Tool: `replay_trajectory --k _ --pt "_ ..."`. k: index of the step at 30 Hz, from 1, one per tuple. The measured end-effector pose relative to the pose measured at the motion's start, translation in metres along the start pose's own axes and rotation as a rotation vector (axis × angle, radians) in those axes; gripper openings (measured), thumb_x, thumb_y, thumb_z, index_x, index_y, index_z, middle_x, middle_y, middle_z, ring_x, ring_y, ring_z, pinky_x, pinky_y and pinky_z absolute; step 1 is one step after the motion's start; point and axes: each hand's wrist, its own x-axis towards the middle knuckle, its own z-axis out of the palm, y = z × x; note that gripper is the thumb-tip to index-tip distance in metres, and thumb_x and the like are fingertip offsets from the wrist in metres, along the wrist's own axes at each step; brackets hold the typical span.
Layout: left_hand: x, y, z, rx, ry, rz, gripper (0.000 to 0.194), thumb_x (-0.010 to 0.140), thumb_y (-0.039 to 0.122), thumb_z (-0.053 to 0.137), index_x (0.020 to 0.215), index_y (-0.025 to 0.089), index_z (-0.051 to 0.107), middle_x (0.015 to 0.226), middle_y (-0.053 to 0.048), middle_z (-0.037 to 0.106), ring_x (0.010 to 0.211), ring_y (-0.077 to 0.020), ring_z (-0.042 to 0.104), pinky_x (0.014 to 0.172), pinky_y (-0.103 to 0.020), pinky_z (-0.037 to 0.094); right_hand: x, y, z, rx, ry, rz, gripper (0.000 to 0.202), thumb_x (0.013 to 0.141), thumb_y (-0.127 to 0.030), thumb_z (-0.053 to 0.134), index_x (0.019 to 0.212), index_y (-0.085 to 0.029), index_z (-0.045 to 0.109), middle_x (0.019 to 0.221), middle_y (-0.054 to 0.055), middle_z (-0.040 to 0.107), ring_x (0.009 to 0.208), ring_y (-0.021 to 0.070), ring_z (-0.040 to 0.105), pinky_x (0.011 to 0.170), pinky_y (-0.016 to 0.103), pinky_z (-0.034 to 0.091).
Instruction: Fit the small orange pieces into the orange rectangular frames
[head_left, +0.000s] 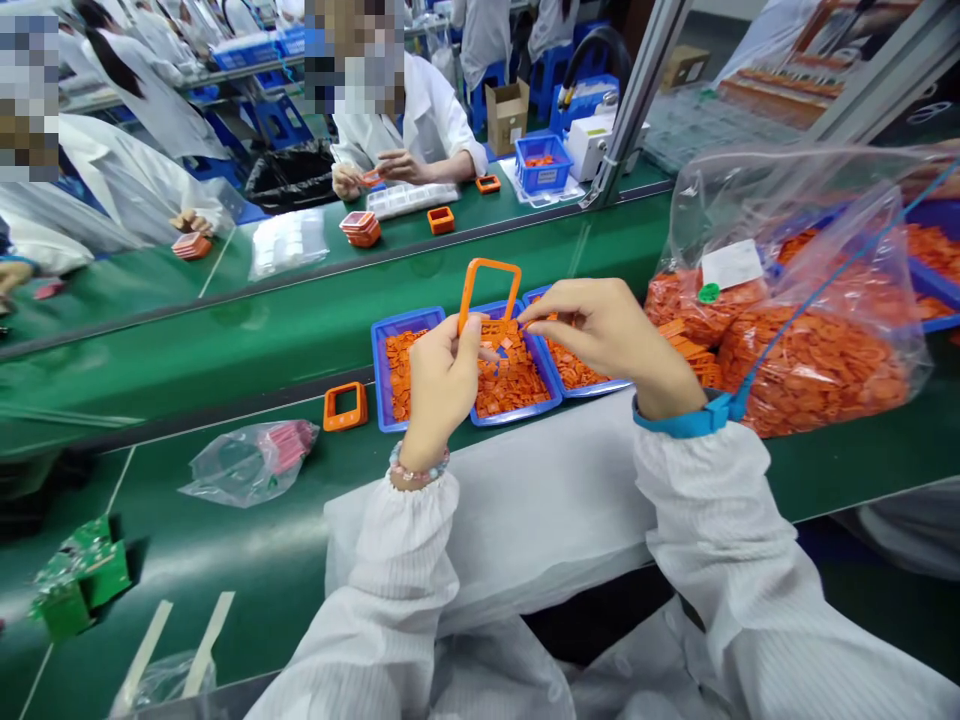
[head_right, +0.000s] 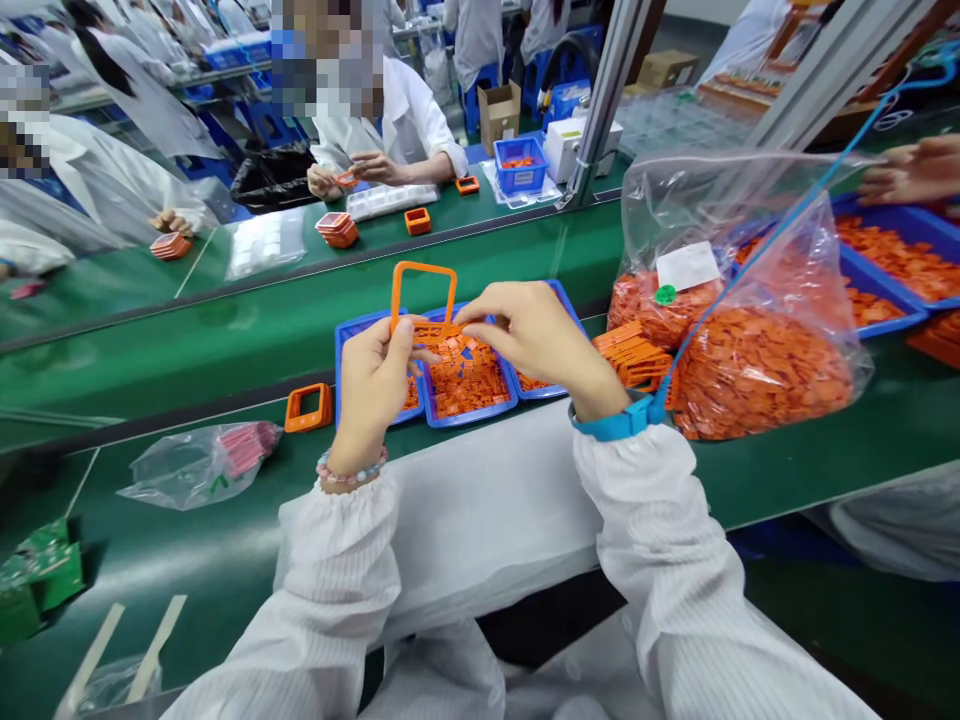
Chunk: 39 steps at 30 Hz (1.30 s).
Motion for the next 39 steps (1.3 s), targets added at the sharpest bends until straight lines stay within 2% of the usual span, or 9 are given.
replay_trajectory --k 3,8,13,19,24,27,30,36,39 --pt "-0.002 0.001 0.002 -0.041 -0.026 -0.016 0.041 0.101 0.052 0.051 0.103 0.017 0.072 0.070 -0.003 0.074 0.063 -0.0143 0.072 0.055 -0.022 0.049 0.000 -0.012 0.015 0.024 0.051 -0.079 0.016 0.089 -0.017 0.066 0.091 -0.020 0.082 0.088 0.004 0.078 0.080 0.0165 0.068 0.074 0.029 0.048" --pt "-0.003 0.004 0.003 -0.039 -0.026 -0.004 0.040 0.102 0.050 0.049 0.106 0.018 0.072 0.077 -0.004 0.076 0.069 -0.0146 0.074 0.057 -0.022 0.051 0.001 -0.009 0.029 0.087 0.120 0.000 0.009 0.084 -0.016 0.073 0.085 -0.018 0.081 0.081 0.003 0.078 0.067 0.0139 0.065 0.064 0.026 0.045" --pt "-0.004 0.003 0.007 0.033 -0.020 0.051 0.037 0.103 0.046 0.048 0.104 0.018 0.072 0.074 -0.002 0.076 0.067 -0.0142 0.072 0.062 -0.024 0.051 0.002 -0.006 0.031 0.044 0.158 0.036 0.009 0.082 -0.016 0.074 0.074 -0.019 0.079 0.078 0.003 0.076 0.070 0.0156 0.066 0.066 0.027 0.045" --pt "-0.010 0.003 0.010 0.160 -0.005 0.104 0.039 0.104 0.047 0.046 0.097 0.019 0.072 0.070 -0.001 0.072 0.065 -0.0147 0.069 0.064 -0.026 0.048 -0.001 -0.009 0.029 -0.090 0.115 0.050 0.014 0.087 -0.016 0.070 0.078 -0.020 0.081 0.079 0.003 0.077 0.071 0.0162 0.067 0.066 0.028 0.042" --pt "-0.012 0.004 0.012 0.256 -0.010 0.134 0.040 0.104 0.046 0.044 0.091 0.019 0.071 0.064 -0.001 0.067 0.061 -0.0149 0.065 0.064 -0.026 0.045 -0.005 -0.018 0.029 -0.289 0.096 0.119 0.016 0.091 -0.023 0.068 0.083 -0.023 0.082 0.086 0.002 0.079 0.080 0.0201 0.070 0.069 0.031 0.041" --pt "-0.013 0.006 0.012 0.281 -0.014 0.135 0.038 0.104 0.044 0.045 0.095 0.020 0.072 0.067 -0.001 0.069 0.060 -0.0147 0.064 0.062 -0.026 0.042 -0.005 -0.020 0.030 -0.317 0.121 0.172 0.017 0.091 -0.029 0.069 0.079 -0.023 0.080 0.081 0.003 0.077 0.073 0.0194 0.067 0.068 0.032 0.041" --pt "-0.013 0.009 0.010 0.236 -0.007 0.128 0.038 0.104 0.045 0.045 0.098 0.020 0.073 0.068 -0.001 0.071 0.061 -0.0147 0.065 0.062 -0.026 0.043 -0.002 -0.018 0.031 -0.214 0.156 0.198 0.021 0.089 -0.035 0.072 0.073 -0.022 0.077 0.074 0.003 0.074 0.067 0.0175 0.063 0.066 0.032 0.043" --pt "-0.009 0.011 0.004 -0.005 0.000 0.074 0.039 0.102 0.051 0.049 0.108 0.020 0.073 0.067 0.000 0.070 0.062 -0.0133 0.068 0.062 -0.024 0.049 0.007 0.001 0.039 0.236 0.230 0.249 0.030 0.079 -0.043 0.081 0.069 -0.017 0.072 0.068 0.003 0.070 0.061 0.0141 0.058 0.059 0.028 0.044" --pt "-0.002 0.005 -0.001 -0.136 0.004 -0.002 0.045 0.100 0.057 0.051 0.108 0.019 0.072 0.069 -0.001 0.071 0.060 -0.0127 0.069 0.056 -0.022 0.050 0.010 0.015 0.050 0.273 0.134 0.255 0.034 0.091 -0.043 0.068 0.071 -0.016 0.072 0.065 0.003 0.069 0.056 0.0128 0.057 0.057 0.027 0.043"
